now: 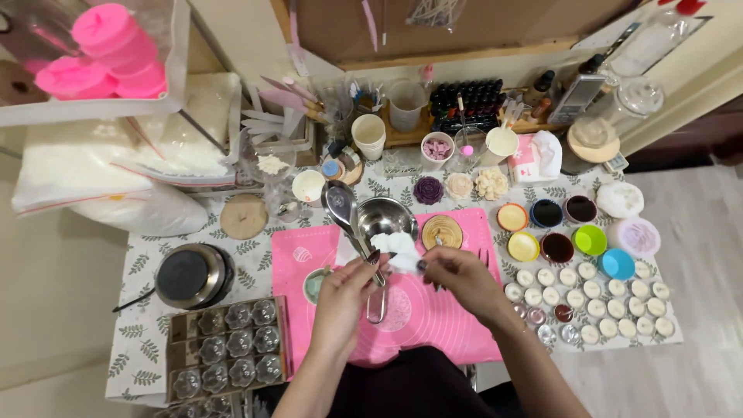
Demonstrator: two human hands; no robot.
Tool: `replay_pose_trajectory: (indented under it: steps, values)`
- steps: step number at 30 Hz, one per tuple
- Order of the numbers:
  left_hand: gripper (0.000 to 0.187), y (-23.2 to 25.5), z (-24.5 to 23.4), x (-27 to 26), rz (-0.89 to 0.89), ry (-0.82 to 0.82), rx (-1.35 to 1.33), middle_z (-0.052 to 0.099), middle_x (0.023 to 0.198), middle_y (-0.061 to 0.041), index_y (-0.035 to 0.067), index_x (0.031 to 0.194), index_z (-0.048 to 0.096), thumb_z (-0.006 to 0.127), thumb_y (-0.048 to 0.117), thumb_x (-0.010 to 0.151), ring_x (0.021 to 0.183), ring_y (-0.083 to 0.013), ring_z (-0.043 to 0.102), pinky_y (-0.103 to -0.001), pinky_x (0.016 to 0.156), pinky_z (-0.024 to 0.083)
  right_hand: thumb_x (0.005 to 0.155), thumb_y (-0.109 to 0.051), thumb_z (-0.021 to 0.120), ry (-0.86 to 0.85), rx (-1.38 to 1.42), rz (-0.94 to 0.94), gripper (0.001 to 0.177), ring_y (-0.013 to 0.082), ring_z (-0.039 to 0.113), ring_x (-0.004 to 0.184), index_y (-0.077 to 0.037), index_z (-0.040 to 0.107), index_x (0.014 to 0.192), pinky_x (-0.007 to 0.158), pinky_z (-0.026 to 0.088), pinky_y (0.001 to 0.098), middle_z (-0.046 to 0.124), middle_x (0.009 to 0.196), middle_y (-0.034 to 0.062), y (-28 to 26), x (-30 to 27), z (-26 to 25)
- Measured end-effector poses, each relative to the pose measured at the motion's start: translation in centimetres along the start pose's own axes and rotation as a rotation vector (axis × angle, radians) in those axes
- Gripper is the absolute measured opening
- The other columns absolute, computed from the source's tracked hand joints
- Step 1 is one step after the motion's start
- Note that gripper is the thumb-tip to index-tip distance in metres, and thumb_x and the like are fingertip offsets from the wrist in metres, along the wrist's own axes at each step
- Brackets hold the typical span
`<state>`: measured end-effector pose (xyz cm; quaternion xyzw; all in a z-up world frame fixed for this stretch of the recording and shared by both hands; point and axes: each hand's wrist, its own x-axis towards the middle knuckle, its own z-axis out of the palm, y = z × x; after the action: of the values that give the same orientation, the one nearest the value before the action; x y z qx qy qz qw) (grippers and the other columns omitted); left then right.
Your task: Making candles by melting wax, adding fragrance, and pouring into molds.
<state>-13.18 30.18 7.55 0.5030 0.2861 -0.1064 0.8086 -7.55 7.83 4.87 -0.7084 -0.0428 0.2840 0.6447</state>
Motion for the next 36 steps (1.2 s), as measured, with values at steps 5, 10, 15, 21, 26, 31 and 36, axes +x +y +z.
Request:
replay_pose_trajectory:
  steps: [5,10,15,21,26,31,36]
  values:
    - [0.029,0.1,-2.3,-1.8,0.042,-0.083,0.019,0.081,0.112,-0.008,0.004,0.115,0.077,0.063,0.018,0.094,0.106,-0.0143,0.073,-0.028,0.093,0.053,0.098,-0.008,0.061,0.264,0.165,-0.1,0.014,0.0098,0.058,0.08,0.001,0.071,0.103,0.073,0.047,0.026,0.066,0.086,0.003,1.0,-1.1,3.8]
    - [0.027,0.3,-5.5,-3.3,0.054,-0.122,-0.055,0.08,0.107,-0.008,0.0,0.112,0.076,0.062,0.013,0.093,0.098,-0.0124,0.075,-0.026,0.087,0.056,0.09,-0.005,0.058,0.236,0.278,-0.118,0.029,0.0102,0.066,0.097,-0.004,0.066,0.117,0.089,0.051,0.0256,0.072,0.103,0.0025,-2.4,-1.4,8.5]
    - [0.025,0.8,-9.3,-4.1,0.154,-0.153,0.155,0.075,0.094,0.0,-0.003,0.107,0.08,0.064,0.012,0.096,0.081,-0.0047,0.059,-0.02,0.077,0.045,0.088,0.002,0.066,0.046,-0.111,-0.415,0.033,0.0116,0.062,0.107,0.0,0.066,0.121,0.091,0.049,0.0261,0.062,0.116,0.0051,-3.4,-1.2,11.5]
    - [0.025,1.1,-11.5,-5.4,0.263,-0.142,0.173,0.074,0.113,0.003,-0.004,0.104,0.079,0.061,0.009,0.094,0.103,-0.0049,0.068,-0.019,0.094,0.047,0.097,-0.007,0.064,0.247,-0.054,-0.121,0.024,0.0091,0.059,0.074,-0.003,0.075,0.118,0.065,0.049,0.0254,0.069,0.085,0.0052,-2.0,-0.3,14.5]
    - [0.026,0.6,-12.0,-6.1,0.109,-0.113,-0.002,0.072,0.113,0.0,-0.003,0.109,0.078,0.06,0.01,0.095,0.097,-0.0101,0.068,-0.027,0.09,0.054,0.092,-0.007,0.063,0.168,0.166,-0.103,0.025,0.0068,0.067,0.078,-0.002,0.07,0.115,0.068,0.053,0.0227,0.075,0.087,0.0001,-0.8,-0.2,17.1]
    - [0.028,0.1,-12.7,-6.5,0.156,-0.109,0.022,0.072,0.099,-0.002,-0.006,0.111,0.079,0.062,0.01,0.097,0.088,-0.0087,0.063,-0.025,0.086,0.052,0.099,-0.008,0.071,0.276,0.209,-0.102,0.025,0.0091,0.055,0.075,0.003,0.077,0.122,0.063,0.043,0.0246,0.066,0.086,0.0044,3.3,0.4,16.8]
    - [0.028,-0.2,-12.7,-6.4,0.114,-0.154,0.094,0.076,0.095,-0.005,-0.006,0.11,0.078,0.061,0.011,0.097,0.081,-0.0046,0.061,-0.018,0.079,0.048,0.105,-0.01,0.065,0.292,0.563,-0.127,0.021,0.0053,0.052,0.069,-0.001,0.071,0.123,0.058,0.041,0.0225,0.062,0.085,0.0006,5.1,0.2,16.0]
